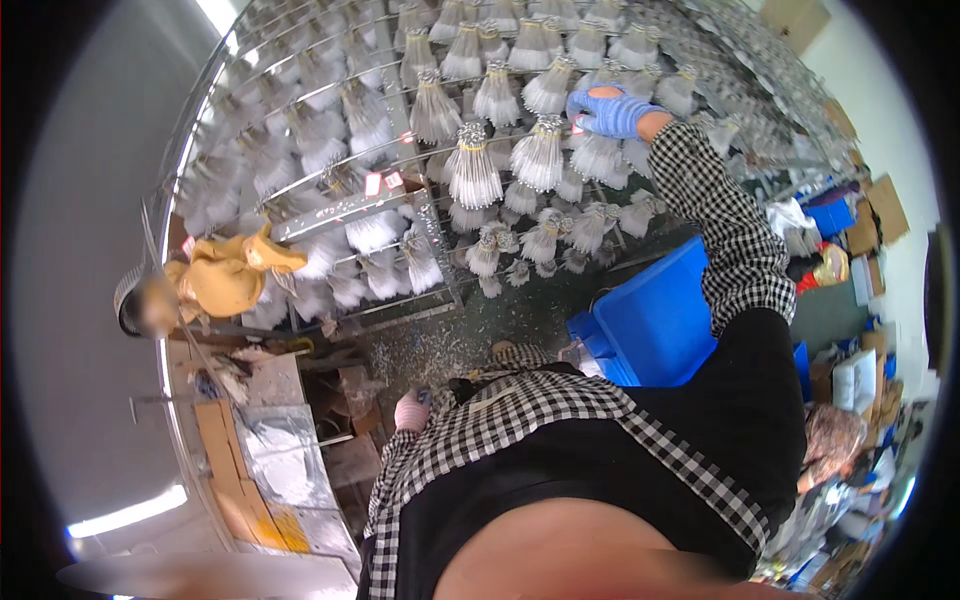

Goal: The person is dipping white brush heads into a tray of white liquid glue or paint.

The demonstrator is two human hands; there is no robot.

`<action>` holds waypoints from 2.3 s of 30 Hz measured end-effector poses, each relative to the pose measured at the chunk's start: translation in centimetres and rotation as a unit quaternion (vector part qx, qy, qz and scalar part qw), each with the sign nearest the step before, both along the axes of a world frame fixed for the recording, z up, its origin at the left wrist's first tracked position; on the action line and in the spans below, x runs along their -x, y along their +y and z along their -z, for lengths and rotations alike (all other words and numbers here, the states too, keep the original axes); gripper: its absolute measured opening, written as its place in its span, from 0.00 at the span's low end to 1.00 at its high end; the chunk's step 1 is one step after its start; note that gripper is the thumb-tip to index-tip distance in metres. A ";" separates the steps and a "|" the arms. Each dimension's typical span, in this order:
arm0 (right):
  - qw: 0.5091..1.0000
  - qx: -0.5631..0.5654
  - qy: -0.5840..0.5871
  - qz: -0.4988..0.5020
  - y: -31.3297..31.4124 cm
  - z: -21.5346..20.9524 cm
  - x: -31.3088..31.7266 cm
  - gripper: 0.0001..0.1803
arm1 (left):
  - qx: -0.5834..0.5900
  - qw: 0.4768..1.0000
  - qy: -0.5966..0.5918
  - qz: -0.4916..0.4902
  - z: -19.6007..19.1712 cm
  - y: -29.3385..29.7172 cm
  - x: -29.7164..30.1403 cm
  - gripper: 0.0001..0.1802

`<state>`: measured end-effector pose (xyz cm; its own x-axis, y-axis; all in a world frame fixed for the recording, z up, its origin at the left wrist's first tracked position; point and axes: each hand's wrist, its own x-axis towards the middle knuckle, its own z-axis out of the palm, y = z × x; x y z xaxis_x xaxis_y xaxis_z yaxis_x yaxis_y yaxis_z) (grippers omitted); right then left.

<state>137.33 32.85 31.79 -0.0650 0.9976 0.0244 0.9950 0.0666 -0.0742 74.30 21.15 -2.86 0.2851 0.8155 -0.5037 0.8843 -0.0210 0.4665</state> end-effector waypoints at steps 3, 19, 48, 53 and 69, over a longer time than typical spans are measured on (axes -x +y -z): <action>0.996 0.057 0.013 -0.074 2.7 0.3 1.5 0.18 | -0.016 0.997 -0.039 -0.064 0.6 -3.7 -0.7 0.17; 0.950 0.175 0.248 -0.067 4.7 2.5 -3.8 0.34 | 0.064 0.966 0.002 -0.250 -2.4 -11.3 -3.6 0.22; 0.591 0.236 0.195 -0.746 -22.3 4.2 74.1 0.17 | 0.070 0.547 -0.057 -0.832 -6.9 -48.5 15.2 0.21; 0.445 0.244 0.092 -0.857 -27.8 3.3 83.7 0.15 | 0.045 0.393 -0.079 -0.915 -4.3 -52.4 10.0 0.20; -0.130 0.193 -0.027 -0.972 -58.0 7.0 98.9 0.15 | 0.021 -0.126 -0.139 -0.982 -0.1 -39.9 -13.6 0.17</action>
